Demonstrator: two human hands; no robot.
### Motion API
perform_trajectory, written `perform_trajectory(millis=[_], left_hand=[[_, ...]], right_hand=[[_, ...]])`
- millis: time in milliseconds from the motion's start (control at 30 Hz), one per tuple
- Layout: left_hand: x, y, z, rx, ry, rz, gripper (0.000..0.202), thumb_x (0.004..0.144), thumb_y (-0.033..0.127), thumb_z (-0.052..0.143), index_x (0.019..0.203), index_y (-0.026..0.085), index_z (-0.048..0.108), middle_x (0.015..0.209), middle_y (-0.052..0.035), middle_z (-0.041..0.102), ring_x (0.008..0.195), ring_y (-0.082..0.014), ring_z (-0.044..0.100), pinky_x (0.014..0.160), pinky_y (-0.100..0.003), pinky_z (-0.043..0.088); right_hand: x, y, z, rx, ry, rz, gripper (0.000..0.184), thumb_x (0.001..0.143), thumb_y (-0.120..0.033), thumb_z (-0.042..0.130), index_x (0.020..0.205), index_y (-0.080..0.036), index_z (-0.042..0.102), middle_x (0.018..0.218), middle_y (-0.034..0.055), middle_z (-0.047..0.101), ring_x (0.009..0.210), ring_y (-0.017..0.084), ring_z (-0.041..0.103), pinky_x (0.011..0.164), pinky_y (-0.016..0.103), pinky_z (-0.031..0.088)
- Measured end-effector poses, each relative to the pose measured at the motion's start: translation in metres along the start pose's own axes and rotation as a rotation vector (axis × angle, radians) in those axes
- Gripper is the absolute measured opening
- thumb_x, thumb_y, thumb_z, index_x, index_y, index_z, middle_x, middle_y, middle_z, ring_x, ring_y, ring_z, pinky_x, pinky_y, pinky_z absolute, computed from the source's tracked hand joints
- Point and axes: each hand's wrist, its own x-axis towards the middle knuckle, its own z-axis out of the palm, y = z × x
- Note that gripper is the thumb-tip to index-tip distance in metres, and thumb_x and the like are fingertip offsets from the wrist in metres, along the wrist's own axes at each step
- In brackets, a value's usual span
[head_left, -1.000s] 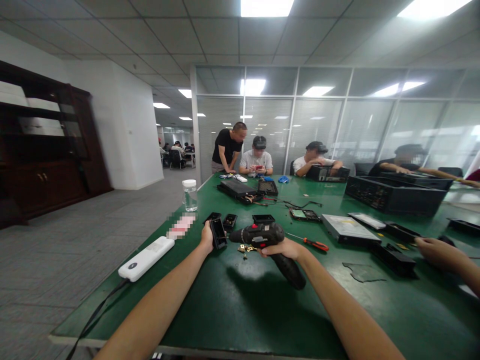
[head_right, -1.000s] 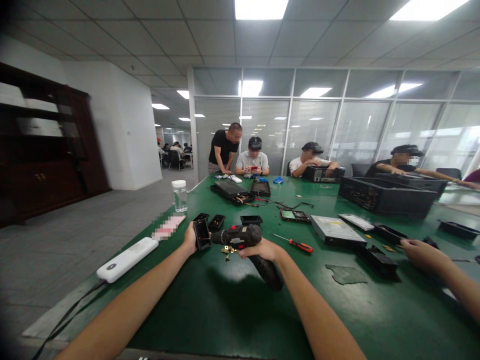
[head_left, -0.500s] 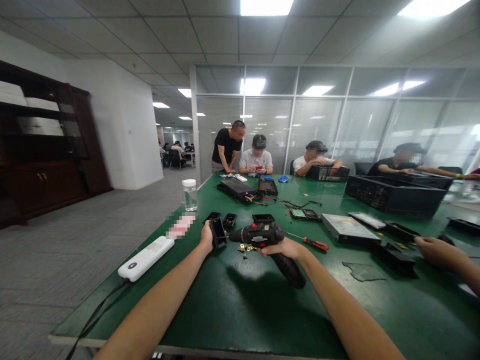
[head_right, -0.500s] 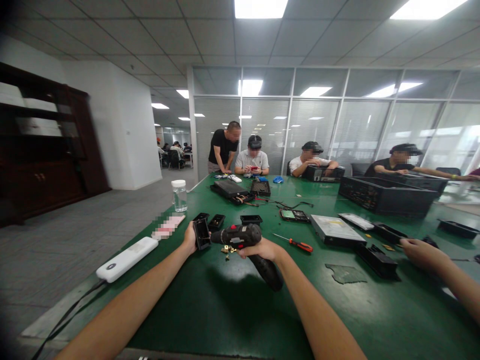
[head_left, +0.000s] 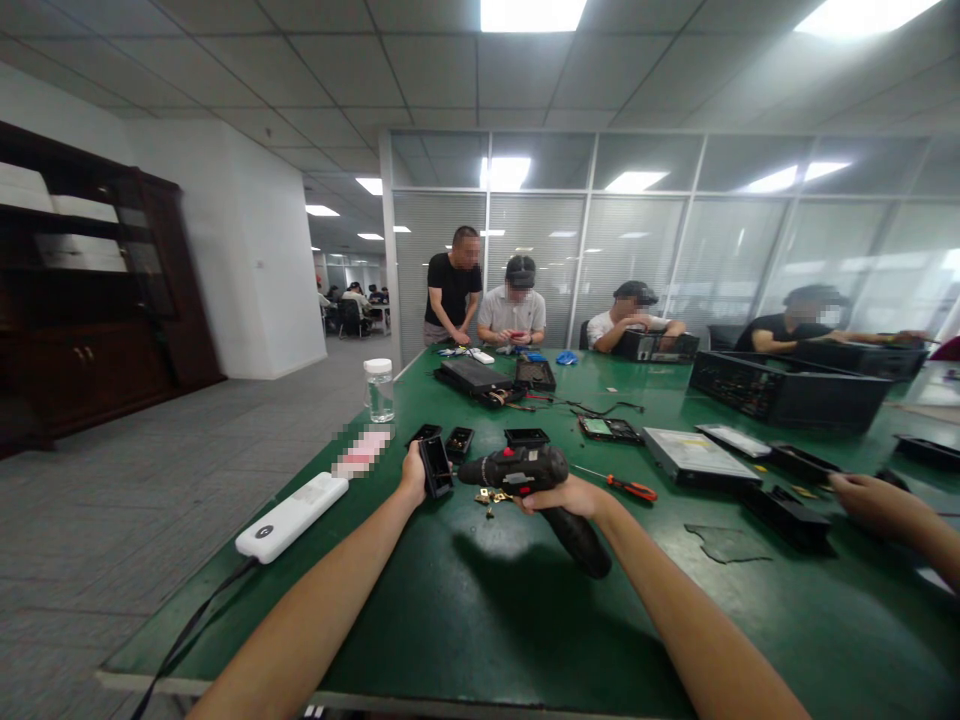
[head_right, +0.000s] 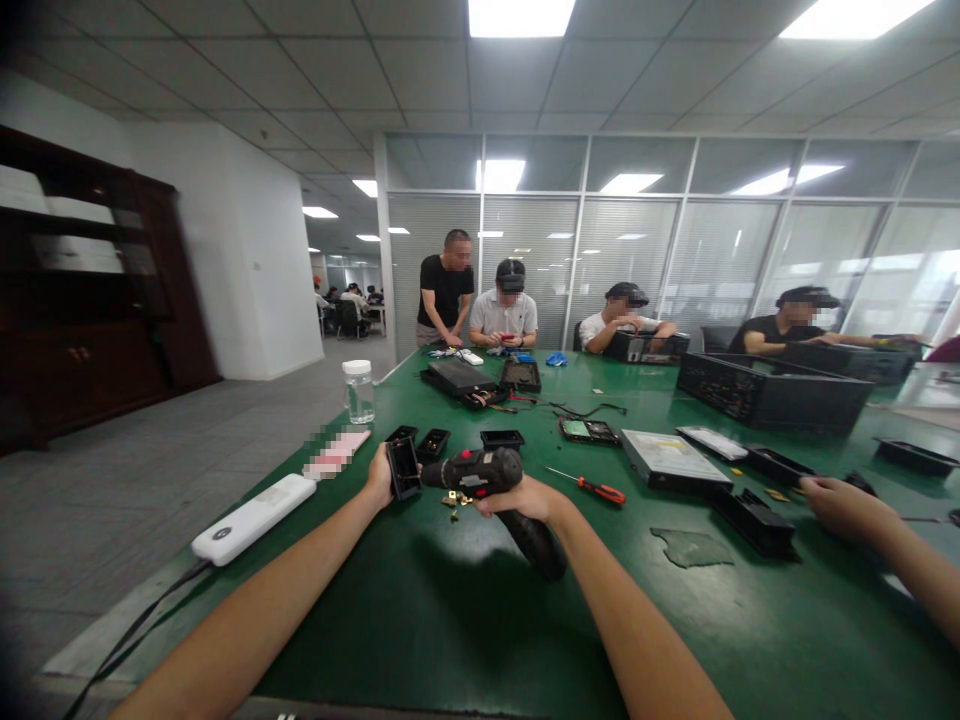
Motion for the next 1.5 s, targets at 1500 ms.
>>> perform_trajectory(millis=[1500], left_hand=[[-0.0001,-0.0008,-0.0008,0.029,-0.02,0.025,0.038,0.069,0.045,0.034,0.069,0.011,0.052,0.05,-0.006,0.055,0.048,-0.0189,0.056,0.043,-0.031,0.044]], right_hand=[[-0.0007,0.0092,-0.0015,0.053,-0.016,0.041,0.025,0.067,-0.031,0.053,0.078,-0.009,0.051,0.069,0.0018,0.049,0.067,0.011,0.046,0.068,0.025,0.036]])
